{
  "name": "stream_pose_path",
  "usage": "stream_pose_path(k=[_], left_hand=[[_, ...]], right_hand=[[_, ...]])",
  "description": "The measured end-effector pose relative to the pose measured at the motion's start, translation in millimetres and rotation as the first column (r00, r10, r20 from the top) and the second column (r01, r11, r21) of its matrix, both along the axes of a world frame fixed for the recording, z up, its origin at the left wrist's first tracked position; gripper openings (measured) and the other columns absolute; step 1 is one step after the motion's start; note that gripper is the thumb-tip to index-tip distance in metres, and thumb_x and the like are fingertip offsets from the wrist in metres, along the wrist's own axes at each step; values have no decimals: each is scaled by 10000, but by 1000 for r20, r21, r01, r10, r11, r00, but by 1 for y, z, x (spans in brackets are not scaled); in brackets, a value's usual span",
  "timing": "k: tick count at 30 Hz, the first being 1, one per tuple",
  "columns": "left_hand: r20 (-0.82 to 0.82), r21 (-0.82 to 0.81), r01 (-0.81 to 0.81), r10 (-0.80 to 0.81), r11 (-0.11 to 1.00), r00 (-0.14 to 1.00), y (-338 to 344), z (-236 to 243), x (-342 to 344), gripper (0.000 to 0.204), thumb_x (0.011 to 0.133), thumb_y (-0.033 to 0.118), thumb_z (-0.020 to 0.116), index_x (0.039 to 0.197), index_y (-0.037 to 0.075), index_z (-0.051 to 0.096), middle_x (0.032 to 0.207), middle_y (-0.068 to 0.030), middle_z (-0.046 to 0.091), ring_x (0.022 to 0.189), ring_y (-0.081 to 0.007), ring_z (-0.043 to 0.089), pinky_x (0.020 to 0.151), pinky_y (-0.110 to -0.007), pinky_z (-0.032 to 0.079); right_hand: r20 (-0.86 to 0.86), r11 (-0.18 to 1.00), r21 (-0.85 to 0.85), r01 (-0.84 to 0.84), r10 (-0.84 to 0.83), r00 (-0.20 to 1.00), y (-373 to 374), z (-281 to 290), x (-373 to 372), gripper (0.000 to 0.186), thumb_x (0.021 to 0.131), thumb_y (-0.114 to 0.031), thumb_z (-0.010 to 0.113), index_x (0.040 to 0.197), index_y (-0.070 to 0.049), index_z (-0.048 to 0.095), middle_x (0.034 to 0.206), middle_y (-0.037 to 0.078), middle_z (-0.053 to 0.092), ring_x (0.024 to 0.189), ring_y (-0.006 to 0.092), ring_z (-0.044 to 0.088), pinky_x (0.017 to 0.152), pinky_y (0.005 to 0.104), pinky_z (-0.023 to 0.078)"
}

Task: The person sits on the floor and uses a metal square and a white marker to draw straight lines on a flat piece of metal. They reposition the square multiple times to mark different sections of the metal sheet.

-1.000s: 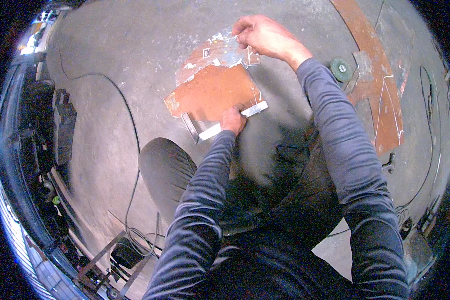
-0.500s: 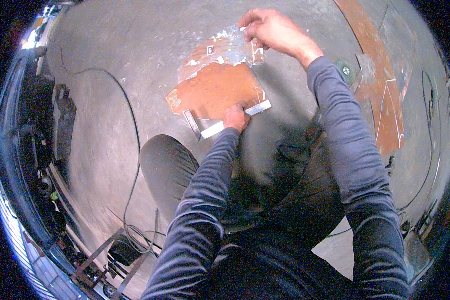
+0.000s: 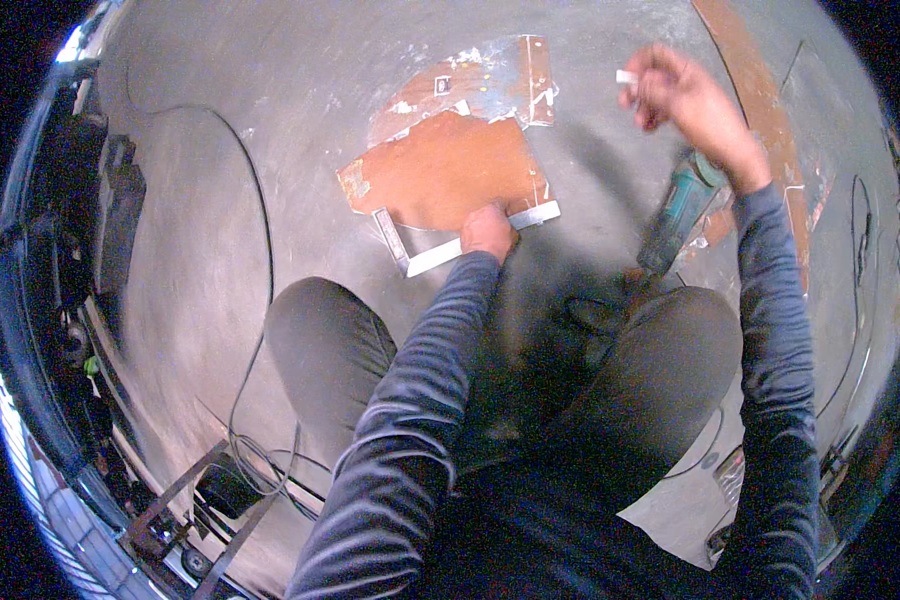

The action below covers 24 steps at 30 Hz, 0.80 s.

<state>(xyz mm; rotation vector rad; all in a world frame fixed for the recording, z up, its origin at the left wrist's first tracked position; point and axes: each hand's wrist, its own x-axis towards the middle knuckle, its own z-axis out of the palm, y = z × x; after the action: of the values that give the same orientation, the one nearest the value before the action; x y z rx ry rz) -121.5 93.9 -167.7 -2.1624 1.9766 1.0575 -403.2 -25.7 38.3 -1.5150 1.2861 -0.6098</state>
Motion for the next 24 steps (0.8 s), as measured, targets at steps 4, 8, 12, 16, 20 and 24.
stream_pose_path(k=[4,8,12,16,20,24], left_hand=[[14,30,-8,8,1000,1000,0,-12,3,337,802,121,635,1131,117,705,1071,-200,721,1046,-399,683,912,-489,537],[-27,90,37,-35,995,999,1,-12,12,388,800,109,627,1183,122,686,1093,-204,718,1062,-401,677,925,-483,534],[-25,66,46,-44,997,999,-2,-13,11,414,801,93,615,1208,131,680,1118,-209,712,1096,-398,667,947,-482,524],[-35,92,28,-25,995,999,-4,-7,7,414,812,92,596,1215,140,678,1129,-218,706,1110,-403,660,954,-487,518],[-62,50,13,-10,999,998,-1,-4,8,403,826,96,572,1210,149,684,1127,-229,702,1104,-410,659,955,-488,518],[-30,68,22,-20,997,999,-1,-4,6,385,839,110,561,1198,152,693,1124,-223,705,1103,-409,659,948,-491,519]], right_hand=[[156,952,307,-1,-49,987,54,-97,16,158,983,-132,605,1117,-56,572,904,52,682,711,108,618,659,284,531],[159,841,488,233,-348,924,100,-179,32,176,973,-108,616,1123,-30,566,947,77,693,744,130,631,667,287,539],[281,777,495,389,-567,774,131,-218,50,153,981,-87,604,1122,-32,577,1071,95,712,841,145,648,718,283,553],[304,789,461,407,-571,763,152,-239,62,114,990,-75,603,1100,-52,583,1135,95,714,857,139,642,726,278,535],[276,776,477,412,-577,769,159,-248,67,82,988,-58,603,1069,-66,592,1094,71,718,853,124,635,742,278,527],[202,794,469,386,-522,828,157,-250,62,87,983,-82,619,1064,-64,593,1032,53,723,858,104,629,757,271,525]])
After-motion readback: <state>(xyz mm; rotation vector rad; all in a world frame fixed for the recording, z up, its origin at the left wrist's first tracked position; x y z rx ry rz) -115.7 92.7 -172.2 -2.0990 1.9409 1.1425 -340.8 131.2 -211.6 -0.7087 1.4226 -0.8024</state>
